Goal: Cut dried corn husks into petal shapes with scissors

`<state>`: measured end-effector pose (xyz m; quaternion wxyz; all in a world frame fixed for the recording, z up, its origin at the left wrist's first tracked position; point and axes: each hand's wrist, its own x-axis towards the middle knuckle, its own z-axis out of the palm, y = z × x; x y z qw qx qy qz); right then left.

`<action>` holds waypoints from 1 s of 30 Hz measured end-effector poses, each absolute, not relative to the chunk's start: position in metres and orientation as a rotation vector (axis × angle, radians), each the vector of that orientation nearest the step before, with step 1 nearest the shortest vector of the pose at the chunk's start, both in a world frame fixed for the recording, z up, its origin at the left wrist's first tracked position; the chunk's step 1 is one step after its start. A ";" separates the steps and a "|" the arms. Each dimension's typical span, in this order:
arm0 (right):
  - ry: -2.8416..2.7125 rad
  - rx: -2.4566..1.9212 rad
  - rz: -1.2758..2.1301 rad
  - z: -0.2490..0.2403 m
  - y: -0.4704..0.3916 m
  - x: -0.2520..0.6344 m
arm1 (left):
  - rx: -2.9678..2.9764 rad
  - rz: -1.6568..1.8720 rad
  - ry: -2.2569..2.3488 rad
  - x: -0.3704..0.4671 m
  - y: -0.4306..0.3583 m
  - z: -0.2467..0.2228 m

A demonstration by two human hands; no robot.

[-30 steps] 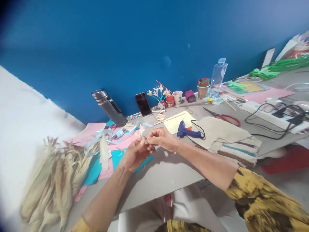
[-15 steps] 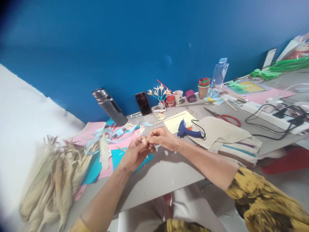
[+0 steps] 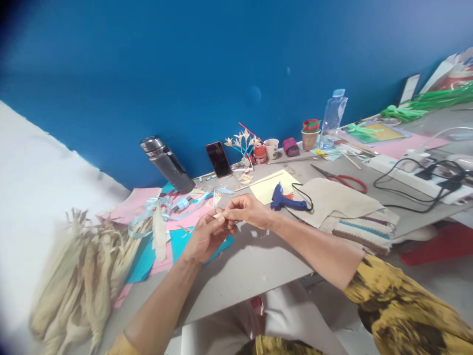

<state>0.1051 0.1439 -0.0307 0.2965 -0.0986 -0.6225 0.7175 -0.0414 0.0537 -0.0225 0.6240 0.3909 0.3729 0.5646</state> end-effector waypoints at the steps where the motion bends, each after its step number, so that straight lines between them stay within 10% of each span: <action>1: -1.665 -0.256 1.914 -0.031 0.144 0.105 | 0.912 1.281 0.859 -0.042 0.054 -0.023; 30: -1.641 -0.241 1.990 -0.031 0.142 0.104 | 0.841 1.258 0.803 -0.045 0.055 -0.024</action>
